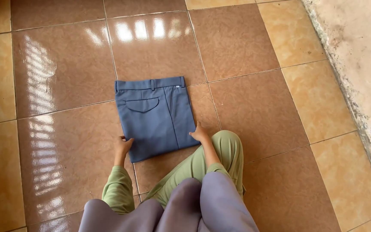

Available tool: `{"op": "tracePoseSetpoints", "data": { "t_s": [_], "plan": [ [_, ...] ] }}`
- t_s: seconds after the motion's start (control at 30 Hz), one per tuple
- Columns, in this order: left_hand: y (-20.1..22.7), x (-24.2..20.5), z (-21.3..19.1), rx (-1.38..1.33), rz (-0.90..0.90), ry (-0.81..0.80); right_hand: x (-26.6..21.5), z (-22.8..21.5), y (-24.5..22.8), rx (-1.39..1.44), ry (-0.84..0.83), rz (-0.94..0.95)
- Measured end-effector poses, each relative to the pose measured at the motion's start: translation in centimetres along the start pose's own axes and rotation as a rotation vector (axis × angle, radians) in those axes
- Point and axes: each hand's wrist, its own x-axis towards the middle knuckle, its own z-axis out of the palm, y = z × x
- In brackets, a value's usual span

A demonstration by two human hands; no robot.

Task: A person sitting on the floor is unfolding and then neatly folding pairs of blue trousers.

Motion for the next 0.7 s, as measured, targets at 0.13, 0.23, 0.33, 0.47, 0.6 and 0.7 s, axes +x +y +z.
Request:
{"op": "tracePoseSetpoints", "data": {
  "t_s": [0.13,0.23,0.33,0.47,0.6,0.7],
  "plan": [
    [2.3,-3.6,-1.5,0.235,0.046,-0.028,2.3,2.0,1.3,-0.137,0.002,-0.001],
    [0.9,-3.1,-0.6,0.266,0.048,-0.07,0.7,2.0,0.5,-0.172,0.037,0.048],
    [-0.4,-2.6,0.3,0.341,0.081,-0.197,1.2,3.3,0.5,-0.123,0.108,0.172],
    [-0.3,-2.7,1.2,0.45,0.022,-0.204,-2.1,2.5,-1.7,-0.184,0.156,0.157],
    [10.5,-11.0,-2.1,0.825,0.199,0.024,-9.6,-1.6,-7.2,-0.366,0.345,-0.092],
    [14.7,-14.1,-2.2,0.677,0.526,0.05,-12.1,-2.8,-10.2,-0.433,0.466,-0.374]
  ]
}}
